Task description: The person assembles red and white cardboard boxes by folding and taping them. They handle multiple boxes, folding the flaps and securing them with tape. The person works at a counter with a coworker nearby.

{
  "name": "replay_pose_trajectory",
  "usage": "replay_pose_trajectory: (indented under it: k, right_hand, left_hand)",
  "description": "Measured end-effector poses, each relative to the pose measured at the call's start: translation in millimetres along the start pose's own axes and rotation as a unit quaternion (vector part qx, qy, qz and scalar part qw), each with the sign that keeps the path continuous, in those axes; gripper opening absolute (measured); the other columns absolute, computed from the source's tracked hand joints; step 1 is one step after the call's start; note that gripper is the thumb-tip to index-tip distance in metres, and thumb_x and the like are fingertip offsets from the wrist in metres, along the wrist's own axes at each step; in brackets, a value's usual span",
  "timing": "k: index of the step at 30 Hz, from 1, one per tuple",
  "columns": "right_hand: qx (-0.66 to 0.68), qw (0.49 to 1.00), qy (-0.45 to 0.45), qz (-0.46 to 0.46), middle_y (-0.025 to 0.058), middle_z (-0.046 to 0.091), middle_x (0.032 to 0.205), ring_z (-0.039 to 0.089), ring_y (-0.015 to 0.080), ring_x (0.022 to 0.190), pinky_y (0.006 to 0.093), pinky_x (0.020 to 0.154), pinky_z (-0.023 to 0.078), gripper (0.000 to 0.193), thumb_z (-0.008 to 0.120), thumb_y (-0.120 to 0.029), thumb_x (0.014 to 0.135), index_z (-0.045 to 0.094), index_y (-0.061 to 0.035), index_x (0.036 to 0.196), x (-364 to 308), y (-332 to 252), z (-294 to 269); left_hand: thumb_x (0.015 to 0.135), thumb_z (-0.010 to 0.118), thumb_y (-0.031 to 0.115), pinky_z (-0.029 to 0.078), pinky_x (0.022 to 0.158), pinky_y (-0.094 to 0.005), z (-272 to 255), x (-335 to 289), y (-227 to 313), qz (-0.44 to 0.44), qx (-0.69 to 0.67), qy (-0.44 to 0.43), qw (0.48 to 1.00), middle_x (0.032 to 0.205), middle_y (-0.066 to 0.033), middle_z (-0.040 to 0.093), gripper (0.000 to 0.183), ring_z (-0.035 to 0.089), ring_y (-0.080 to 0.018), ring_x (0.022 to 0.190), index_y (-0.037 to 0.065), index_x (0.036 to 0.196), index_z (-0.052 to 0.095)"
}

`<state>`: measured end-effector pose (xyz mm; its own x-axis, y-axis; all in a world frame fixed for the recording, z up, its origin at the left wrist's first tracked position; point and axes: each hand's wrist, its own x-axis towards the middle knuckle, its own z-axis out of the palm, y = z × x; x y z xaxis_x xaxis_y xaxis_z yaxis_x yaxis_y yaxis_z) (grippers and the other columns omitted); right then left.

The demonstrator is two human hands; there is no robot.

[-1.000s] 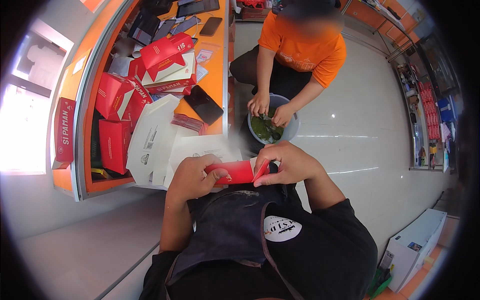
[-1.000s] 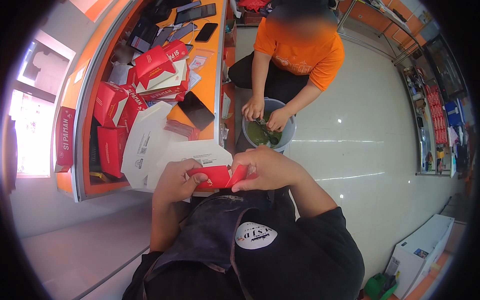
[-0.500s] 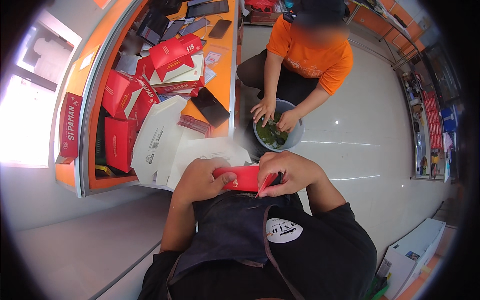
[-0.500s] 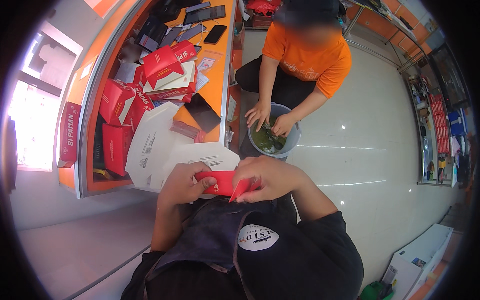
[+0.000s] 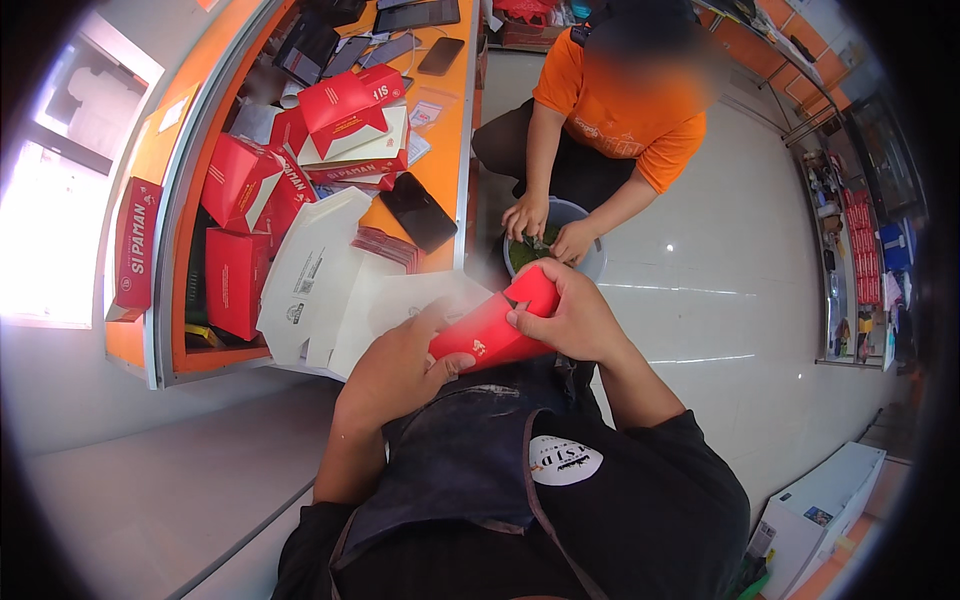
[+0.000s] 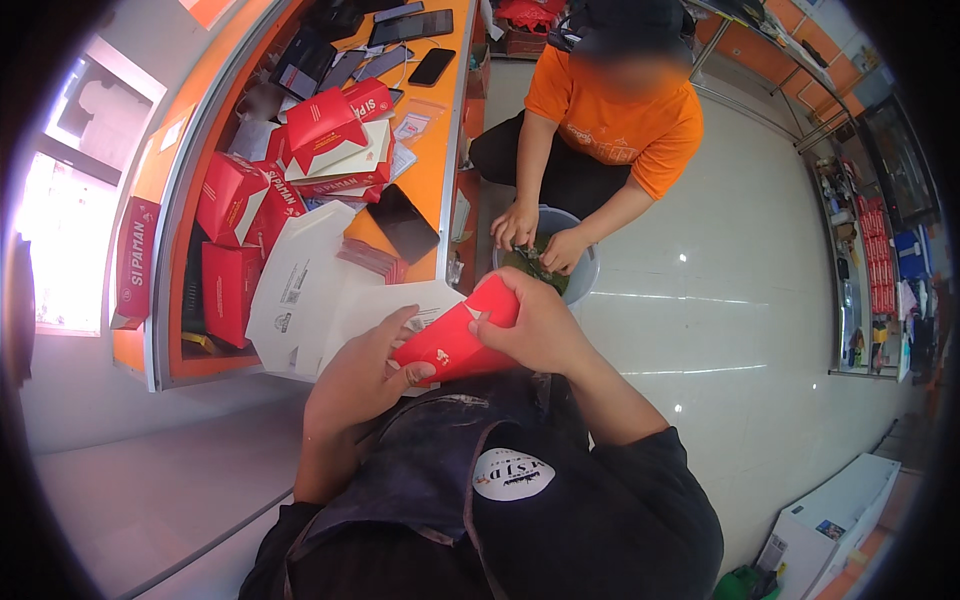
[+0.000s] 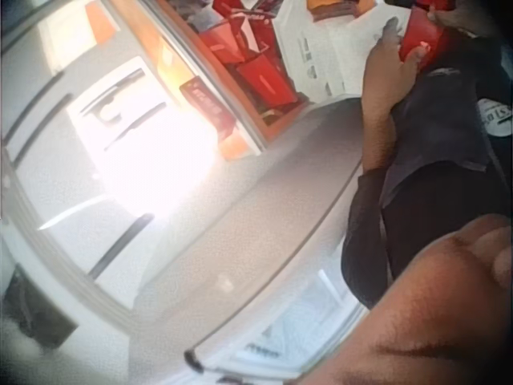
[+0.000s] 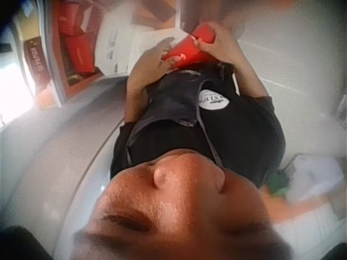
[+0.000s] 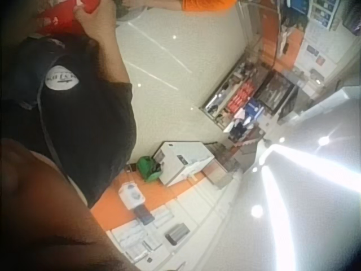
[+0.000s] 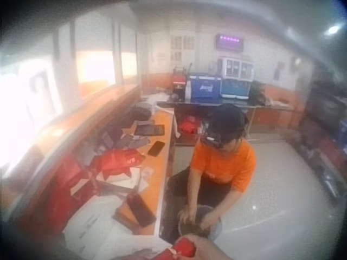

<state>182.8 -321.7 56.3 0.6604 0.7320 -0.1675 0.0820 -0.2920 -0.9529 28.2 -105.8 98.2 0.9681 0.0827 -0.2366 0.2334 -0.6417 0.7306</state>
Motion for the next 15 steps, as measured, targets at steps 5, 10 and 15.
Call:
replay_pose_trajectory:
  k: [5,10,15]
  right_hand:
    - [-0.027,0.993,-0.087,-0.072,0.0144,0.073,0.103,0.073,0.0258,0.093,0.0352,0.083,0.055,0.040,0.082,-0.023,0.088,0.066,-0.0040,0.119,2,-7,2]
    - [-0.003,0.943,-0.276,-0.184,0.0120,0.074,0.110,0.071,0.0305,0.102,0.0393,0.089,0.053,0.043,0.081,-0.029,0.091,0.066,-0.0068,0.125,0,-1,3]
    - [0.028,0.898,-0.358,-0.252,0.0067,0.074,0.111,0.068,0.0261,0.101,0.0382,0.093,0.048,0.033,0.077,-0.024,0.094,0.071,-0.0096,0.123,-3,17,3]
  left_hand:
    - [0.095,0.073,0.031,0.055,0.086,-0.0439,3,5,-5,-0.008,-0.031,-0.097,0.995,0.108,-0.0217,0.073,0.047,0.071,-0.0380,0.098,0.004,0.132,0.064]
    - [0.093,0.074,0.026,0.053,0.085,-0.0439,5,15,-21,0.061,-0.033,-0.269,0.961,0.102,-0.0187,0.074,0.030,0.070,-0.0391,0.096,0.005,0.115,0.072]
    - [0.088,0.076,0.020,0.052,0.085,-0.0429,17,30,-29,0.079,-0.053,-0.309,0.946,0.098,-0.0166,0.074,0.024,0.070,-0.0365,0.095,0.006,0.107,0.071]
